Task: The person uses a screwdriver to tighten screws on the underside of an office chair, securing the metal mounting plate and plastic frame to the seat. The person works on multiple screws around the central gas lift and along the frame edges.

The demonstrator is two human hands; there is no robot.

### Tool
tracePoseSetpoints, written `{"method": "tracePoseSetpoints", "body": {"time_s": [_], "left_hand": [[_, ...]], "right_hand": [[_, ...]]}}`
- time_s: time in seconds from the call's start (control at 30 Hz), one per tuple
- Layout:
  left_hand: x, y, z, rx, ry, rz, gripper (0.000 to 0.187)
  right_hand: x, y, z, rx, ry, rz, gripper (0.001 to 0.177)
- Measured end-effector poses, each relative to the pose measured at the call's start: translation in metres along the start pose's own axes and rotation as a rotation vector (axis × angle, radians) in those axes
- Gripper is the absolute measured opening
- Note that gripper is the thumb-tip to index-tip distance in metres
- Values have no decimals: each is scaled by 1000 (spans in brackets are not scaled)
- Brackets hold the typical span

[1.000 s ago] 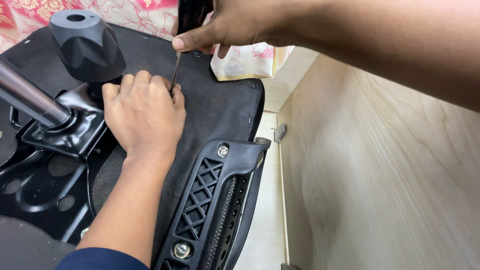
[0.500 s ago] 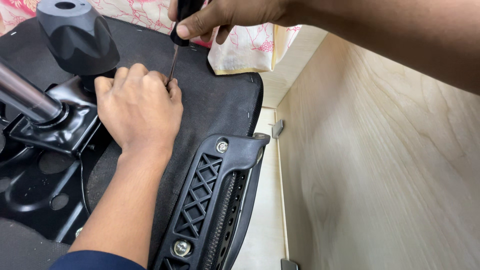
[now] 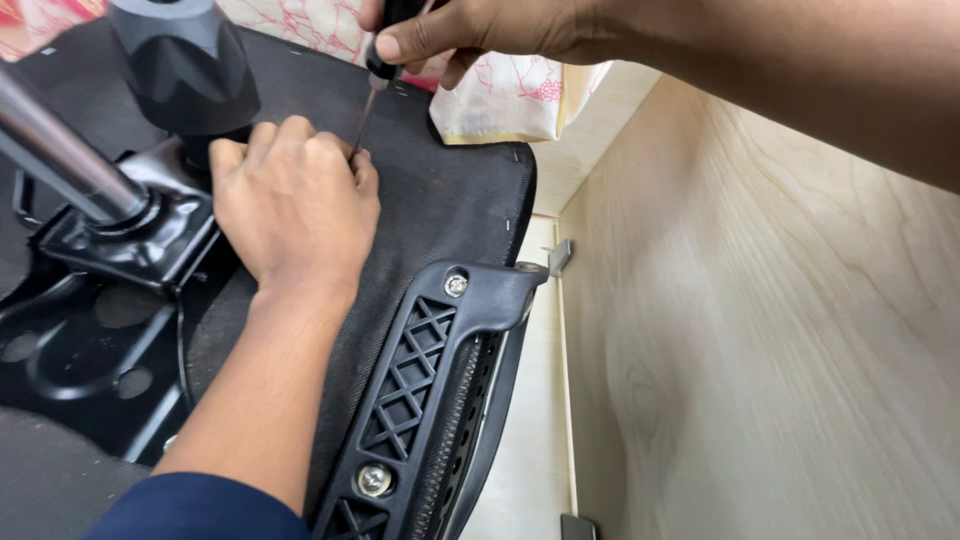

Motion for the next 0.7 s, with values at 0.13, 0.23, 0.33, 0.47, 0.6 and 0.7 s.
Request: {"method": "tracePoseSetpoints", "body": {"time_s": [0.13,0.23,0.33,0.47,0.6,0.7], "left_hand": [[-4,0,2,30,2,-29,29],[-2,-1,1,31,-4,-45,28],[1,-1,1,20,20,-28,26],[6,-2,5,17,46,3,24],[9,-4,5,44,61,-26,24],[6,-3,6,63,53,-51,25]], "right_hand": [[-1,-1,4,-118,128,20,42],[-2,-5,8,-290,204,48,48],[-3,-3,5,-286,196,148,49],[-10,1,-7,-82,-18,165,42],[-15,1,-13,-101,-103,134,34],[-15,2,-11,-137,-114,99,35]]}}
Point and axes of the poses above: each hand's wrist, its own y-axis away from the middle knuckle, its own x-axis out of the back of the hand, z = x × y, the point moved 4 cm from there along -y, towards the middle knuckle, and after that the axes turned 14 degrees about y, right-handed, at the moved point
